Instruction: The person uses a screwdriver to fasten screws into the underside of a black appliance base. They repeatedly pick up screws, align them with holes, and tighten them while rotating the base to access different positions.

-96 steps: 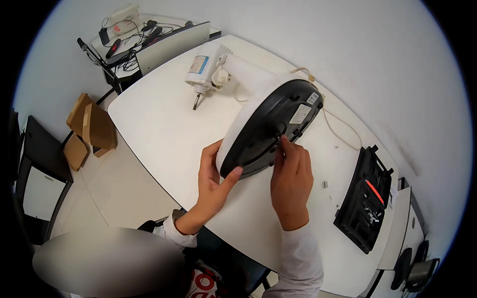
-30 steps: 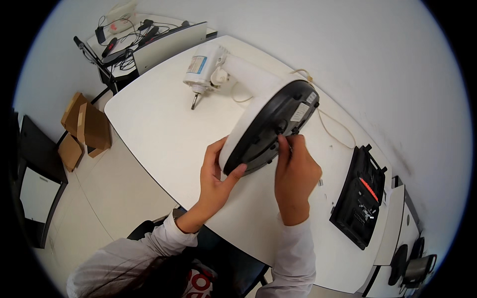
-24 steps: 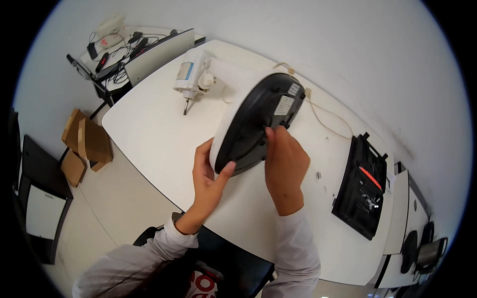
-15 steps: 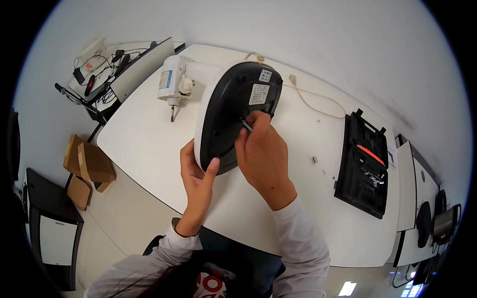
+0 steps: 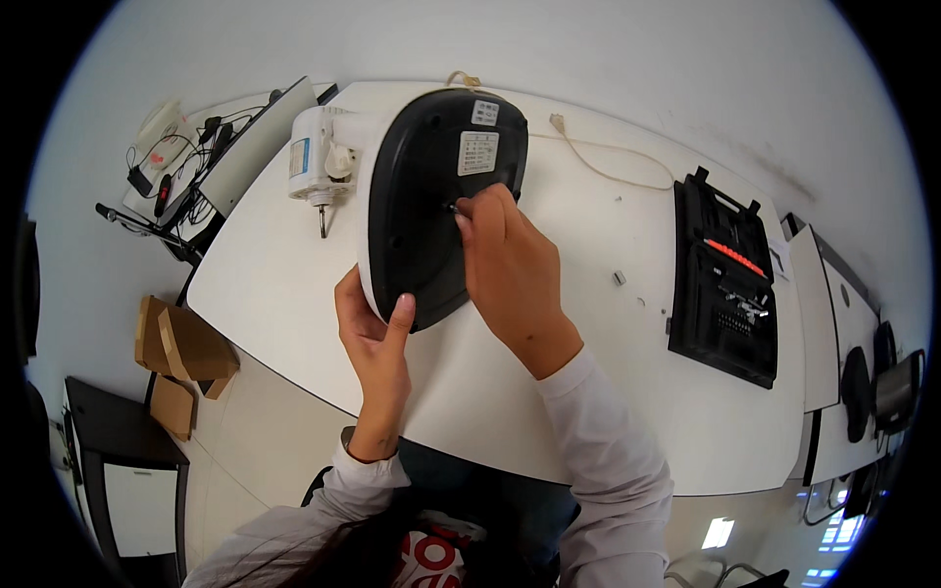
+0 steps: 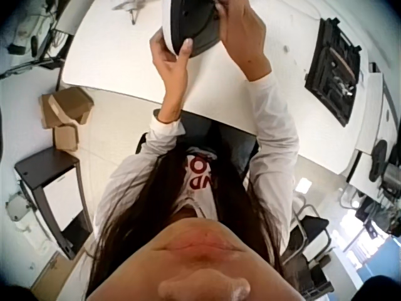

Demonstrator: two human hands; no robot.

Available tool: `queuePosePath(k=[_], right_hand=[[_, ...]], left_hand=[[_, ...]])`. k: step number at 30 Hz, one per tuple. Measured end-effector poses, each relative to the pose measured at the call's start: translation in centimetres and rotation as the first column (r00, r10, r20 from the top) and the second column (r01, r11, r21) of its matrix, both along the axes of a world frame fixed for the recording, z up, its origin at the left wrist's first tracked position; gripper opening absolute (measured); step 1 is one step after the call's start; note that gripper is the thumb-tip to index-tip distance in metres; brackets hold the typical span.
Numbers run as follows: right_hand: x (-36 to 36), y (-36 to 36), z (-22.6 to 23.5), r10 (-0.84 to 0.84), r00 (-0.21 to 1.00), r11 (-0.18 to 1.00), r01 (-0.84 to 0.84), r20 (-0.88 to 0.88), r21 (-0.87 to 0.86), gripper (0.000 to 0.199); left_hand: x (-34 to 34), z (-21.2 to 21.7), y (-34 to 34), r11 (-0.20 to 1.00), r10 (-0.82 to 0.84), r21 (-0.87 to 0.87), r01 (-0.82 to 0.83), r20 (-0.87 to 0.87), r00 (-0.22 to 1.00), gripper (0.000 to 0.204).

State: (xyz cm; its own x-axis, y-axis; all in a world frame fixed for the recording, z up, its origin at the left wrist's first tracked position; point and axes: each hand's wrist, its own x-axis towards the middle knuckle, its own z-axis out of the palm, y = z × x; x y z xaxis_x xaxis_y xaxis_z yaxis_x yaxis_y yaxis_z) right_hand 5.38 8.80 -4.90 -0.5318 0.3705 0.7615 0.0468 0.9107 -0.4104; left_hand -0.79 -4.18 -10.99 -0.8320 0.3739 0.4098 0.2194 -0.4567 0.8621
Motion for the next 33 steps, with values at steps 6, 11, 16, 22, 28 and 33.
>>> queuePosePath(k=[6, 11, 16, 22, 28, 33], right_hand=[[-0.6, 0.2, -0.8, -0.028, 0.999, 1.0, 0.027, -0.033, -0.006, 0.012], [-0.8, 0.5, -0.6, -0.035, 0.999, 0.999, 0.035, -0.009, 0.0, 0.011], [-1.1, 0.5, -0.3, -0.037, 0.997, 0.991, 0.044, 0.064, -0.123, 0.016], [-1.3, 1.0, 0.0, -0.127, 0.959, 0.968, 0.176, 0.253, -0.18, 0.023], [-0.2, -0.5, 2.4, 0.058, 0.961, 0.925, 0.05, 0.271, -0.376, 0.016], [0.9, -0.4, 2.7, 0.084, 0.951, 0.93, 0.032, 0.297, -0.365, 0.01]], left_hand=[[0.1, 0.0, 0.3, 1.0, 0.015, -0.012, -0.016, -0.04, 0.999, 0.056], [0.1, 0.4, 0.4, 1.0, -0.013, 0.002, 0.013, -0.03, 0.999, 0.057], [0.1, 0.3, 0.2, 1.0, -0.002, -0.005, 0.002, -0.033, 0.999, 0.057], [0.1, 0.5, 0.7, 1.0, -0.022, -0.005, 0.022, -0.047, 0.999, 0.057], [-0.3, -0.2, 0.5, 1.0, -0.013, 0.01, 0.014, -0.083, 0.996, 0.058], [-0.2, 0.0, 0.4, 0.999, -0.053, -0.012, 0.052, -0.031, 0.998, 0.06]])
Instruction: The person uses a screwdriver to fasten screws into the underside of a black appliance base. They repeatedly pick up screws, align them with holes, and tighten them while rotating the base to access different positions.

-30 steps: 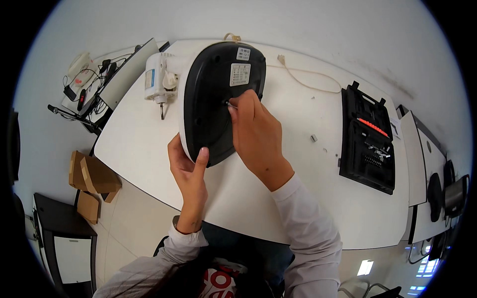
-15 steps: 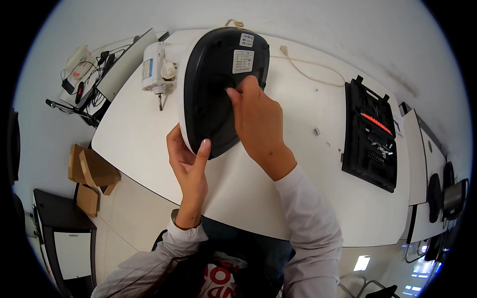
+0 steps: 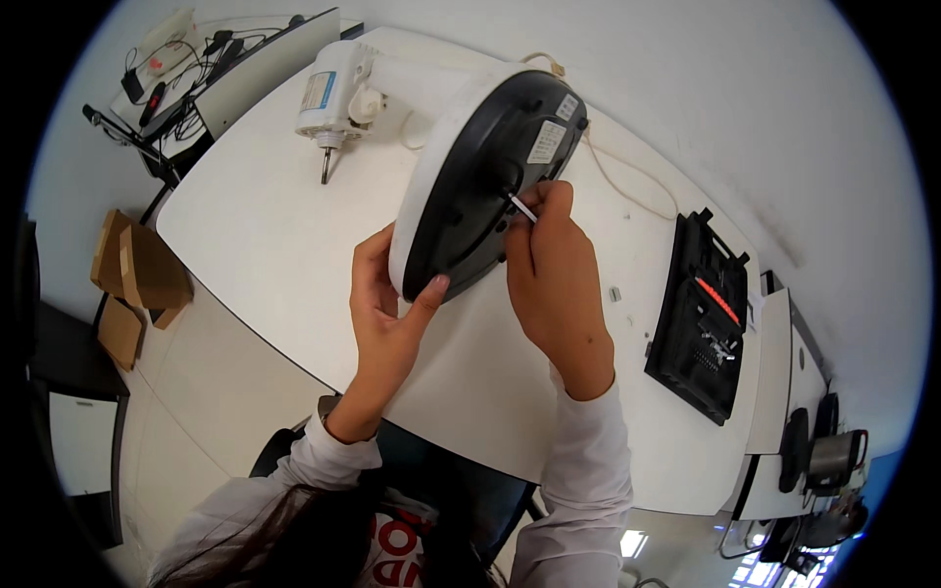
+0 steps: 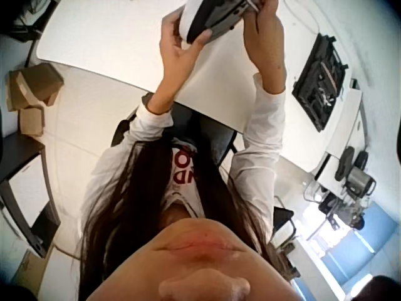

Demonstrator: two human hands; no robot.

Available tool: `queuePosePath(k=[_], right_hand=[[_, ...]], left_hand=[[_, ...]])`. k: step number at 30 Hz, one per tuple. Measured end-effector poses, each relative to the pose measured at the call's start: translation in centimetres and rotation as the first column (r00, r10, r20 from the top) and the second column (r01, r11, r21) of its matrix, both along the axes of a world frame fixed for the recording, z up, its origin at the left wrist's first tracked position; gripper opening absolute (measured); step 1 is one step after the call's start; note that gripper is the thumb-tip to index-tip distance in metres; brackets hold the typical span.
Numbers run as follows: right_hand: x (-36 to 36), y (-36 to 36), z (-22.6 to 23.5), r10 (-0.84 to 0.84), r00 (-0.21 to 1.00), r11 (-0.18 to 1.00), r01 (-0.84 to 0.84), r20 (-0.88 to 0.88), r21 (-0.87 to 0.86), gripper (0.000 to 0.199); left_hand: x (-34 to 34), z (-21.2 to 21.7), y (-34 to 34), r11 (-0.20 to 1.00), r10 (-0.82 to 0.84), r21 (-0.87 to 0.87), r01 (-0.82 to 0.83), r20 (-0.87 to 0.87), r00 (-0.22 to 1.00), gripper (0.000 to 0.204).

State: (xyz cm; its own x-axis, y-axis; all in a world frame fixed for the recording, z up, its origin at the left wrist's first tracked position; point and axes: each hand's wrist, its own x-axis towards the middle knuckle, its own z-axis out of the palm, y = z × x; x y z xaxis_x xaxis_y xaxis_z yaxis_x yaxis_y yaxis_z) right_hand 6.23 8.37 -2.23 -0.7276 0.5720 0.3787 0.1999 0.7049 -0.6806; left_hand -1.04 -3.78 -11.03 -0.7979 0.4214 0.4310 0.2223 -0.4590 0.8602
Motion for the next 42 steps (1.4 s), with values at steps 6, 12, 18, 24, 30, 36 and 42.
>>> queuePosePath(k=[6, 12, 18, 24, 30, 36, 42], right_hand=[[-0.3, -0.1, -0.2, -0.129, 0.991, 0.948, 0.119, 0.016, 0.294, 0.008], [-0.6, 1.4, -2.7, -0.125, 0.985, 0.818, 0.17, -0.118, 0.55, 0.018], [-0.8, 1.1, -2.7, -0.103, 0.991, 0.906, 0.127, -0.082, 0.403, 0.021], [-1.5, -2.5, -0.3, -0.017, 0.989, 0.915, 0.075, -0.149, 0.397, 0.015], [-2.8, -5.5, 2.6, -0.106, 0.987, 0.888, 0.148, -0.118, 0.436, 0.011], [-3.0, -5.8, 4.2, -0.008, 0.981, 0.952, 0.066, -0.192, 0.298, 0.011], [-2.2, -3.3, 4.9, 0.146, 0.866, 0.961, -0.008, -0.478, 0.278, 0.01]], left_hand=[[-0.2, 0.0, -0.3, 1.0, -0.007, -0.002, 0.007, -0.015, 1.0, 0.06], [0.0, 0.1, -0.1, 1.0, -0.007, 0.012, 0.007, 0.007, 1.0, 0.06], [0.1, -0.2, -0.1, 0.996, 0.06, 0.067, -0.058, -0.031, 0.998, 0.058], [0.3, -0.1, -0.8, 0.969, 0.19, 0.142, -0.201, 0.09, 0.978, 0.056], [0.1, 2.2, -1.5, 0.954, 0.135, 0.233, -0.191, 0.234, 0.963, 0.052], [-0.1, 3.1, -2.5, 0.943, 0.087, 0.294, -0.155, 0.232, 0.969, 0.049], [-0.1, 4.6, -3.2, 0.932, 0.107, 0.315, -0.181, 0.237, 0.966, 0.048]])
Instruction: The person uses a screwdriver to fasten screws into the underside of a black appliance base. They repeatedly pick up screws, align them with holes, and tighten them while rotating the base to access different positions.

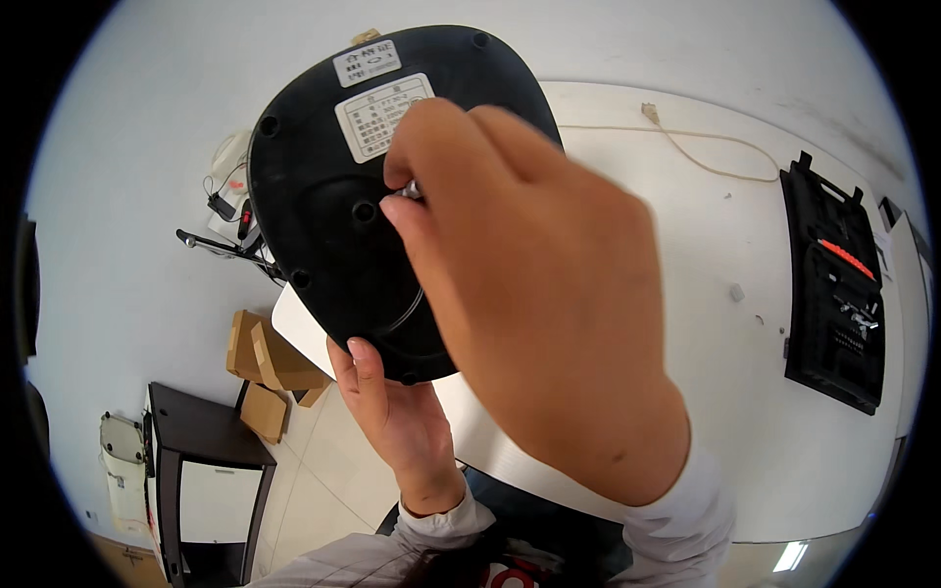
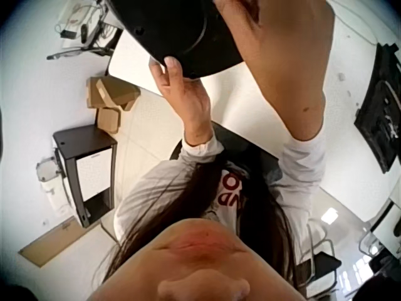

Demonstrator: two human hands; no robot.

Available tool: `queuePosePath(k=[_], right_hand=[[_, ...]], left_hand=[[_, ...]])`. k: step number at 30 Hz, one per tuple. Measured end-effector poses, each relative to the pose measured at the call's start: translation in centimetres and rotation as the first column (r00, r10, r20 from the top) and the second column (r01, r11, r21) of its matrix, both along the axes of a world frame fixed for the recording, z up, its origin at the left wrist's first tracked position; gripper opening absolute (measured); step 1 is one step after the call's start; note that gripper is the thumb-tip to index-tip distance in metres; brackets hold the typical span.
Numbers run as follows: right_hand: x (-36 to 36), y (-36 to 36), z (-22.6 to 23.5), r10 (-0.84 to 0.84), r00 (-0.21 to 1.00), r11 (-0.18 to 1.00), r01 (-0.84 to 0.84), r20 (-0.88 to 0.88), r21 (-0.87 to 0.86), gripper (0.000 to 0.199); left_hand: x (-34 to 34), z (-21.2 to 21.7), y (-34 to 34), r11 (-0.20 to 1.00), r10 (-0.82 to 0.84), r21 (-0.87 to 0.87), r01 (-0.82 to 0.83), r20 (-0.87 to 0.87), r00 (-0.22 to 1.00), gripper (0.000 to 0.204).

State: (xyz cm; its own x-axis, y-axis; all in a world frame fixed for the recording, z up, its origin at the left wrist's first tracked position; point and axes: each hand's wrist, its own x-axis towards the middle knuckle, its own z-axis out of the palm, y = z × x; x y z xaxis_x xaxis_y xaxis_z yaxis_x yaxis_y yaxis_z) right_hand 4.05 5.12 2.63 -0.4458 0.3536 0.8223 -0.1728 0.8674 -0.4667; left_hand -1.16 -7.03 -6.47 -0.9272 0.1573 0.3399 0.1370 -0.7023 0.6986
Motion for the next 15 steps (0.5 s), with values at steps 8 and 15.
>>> queuePosePath(k=[8, 15], right_hand=[[-0.4, -0.6, -0.5, 0.095, 0.994, 0.995, -0.092, -0.057, 0.043, 0.018], [-0.9, -1.2, -1.0, 0.071, 0.996, 0.994, -0.066, -0.057, 0.086, 0.018]], left_hand=[[-0.3, 0.4, -0.7, 0.999, -0.015, 0.034, 0.014, 0.026, 1.0, 0.047], [-0.2, -0.1, -0.7, 0.999, -0.016, 0.035, 0.015, 0.022, 1.0, 0.049]])
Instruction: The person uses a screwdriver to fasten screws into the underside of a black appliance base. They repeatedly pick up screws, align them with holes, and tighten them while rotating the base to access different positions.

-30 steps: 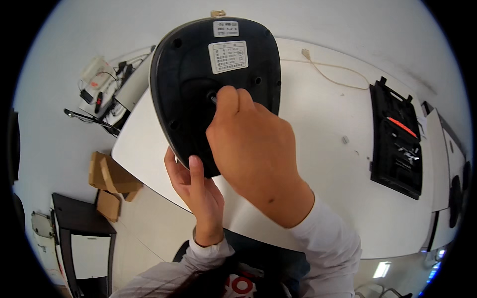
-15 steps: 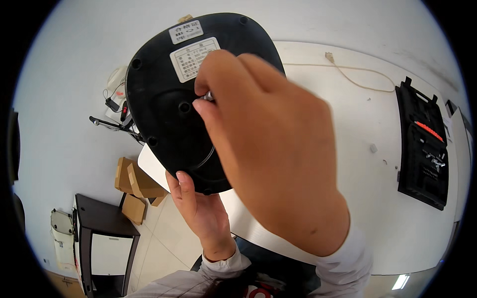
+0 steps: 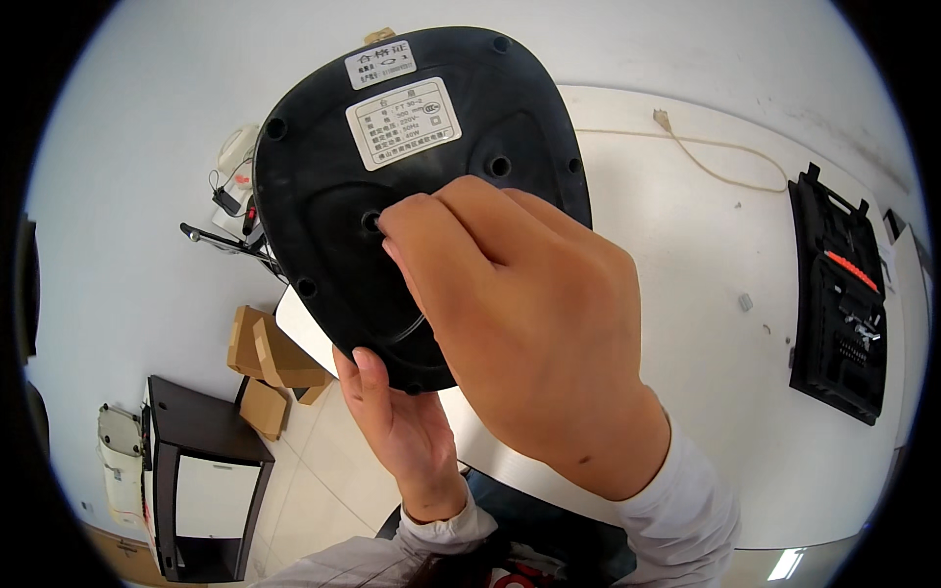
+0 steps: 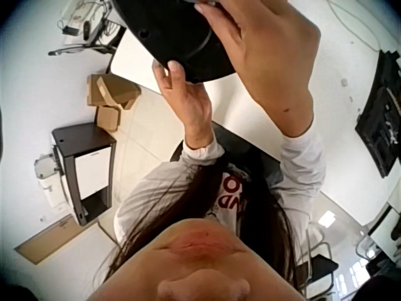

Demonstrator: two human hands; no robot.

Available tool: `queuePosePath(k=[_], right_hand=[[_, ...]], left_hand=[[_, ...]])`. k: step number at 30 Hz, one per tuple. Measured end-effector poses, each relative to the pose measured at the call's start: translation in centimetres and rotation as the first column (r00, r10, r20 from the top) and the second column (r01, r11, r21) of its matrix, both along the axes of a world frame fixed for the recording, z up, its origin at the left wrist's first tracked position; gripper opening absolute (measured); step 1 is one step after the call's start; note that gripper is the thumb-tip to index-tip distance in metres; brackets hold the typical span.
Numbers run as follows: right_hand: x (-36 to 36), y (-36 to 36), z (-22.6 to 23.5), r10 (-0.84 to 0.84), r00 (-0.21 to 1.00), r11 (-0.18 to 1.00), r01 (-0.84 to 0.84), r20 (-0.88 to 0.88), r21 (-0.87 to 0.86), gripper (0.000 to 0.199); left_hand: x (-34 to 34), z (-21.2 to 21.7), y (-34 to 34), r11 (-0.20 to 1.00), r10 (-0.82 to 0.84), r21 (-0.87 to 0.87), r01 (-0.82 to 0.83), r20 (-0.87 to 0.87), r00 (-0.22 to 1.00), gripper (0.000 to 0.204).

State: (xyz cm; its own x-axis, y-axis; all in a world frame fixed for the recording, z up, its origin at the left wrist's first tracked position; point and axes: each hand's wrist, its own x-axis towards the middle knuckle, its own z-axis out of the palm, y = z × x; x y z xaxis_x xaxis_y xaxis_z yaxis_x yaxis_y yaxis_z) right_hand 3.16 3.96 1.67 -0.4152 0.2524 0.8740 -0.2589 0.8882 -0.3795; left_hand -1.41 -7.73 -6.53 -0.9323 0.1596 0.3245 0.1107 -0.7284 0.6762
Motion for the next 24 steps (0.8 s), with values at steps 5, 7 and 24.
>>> queuePosePath(k=[5, 7, 24], right_hand=[[0.4, -0.6, 0.2, -0.058, 0.998, 0.998, 0.058, 0.038, -0.001, 0.017], [0.5, -0.9, 0.2, -0.086, 0.994, 0.996, 0.085, 0.072, 0.017, 0.017], [3.3, 1.1, 0.5, -0.195, 0.936, 0.98, 0.199, 0.293, 0.016, 0.009]], left_hand=[[0.0, -0.2, 0.0, 1.0, -0.014, -0.007, 0.014, -0.006, 1.0, 0.05], [0.0, -0.3, -0.1, 1.0, -0.028, 0.001, 0.028, 0.003, 1.0, 0.051], [0.9, -2.1, 1.3, 0.989, -0.031, -0.147, 0.027, -0.022, 0.999, 0.056]])
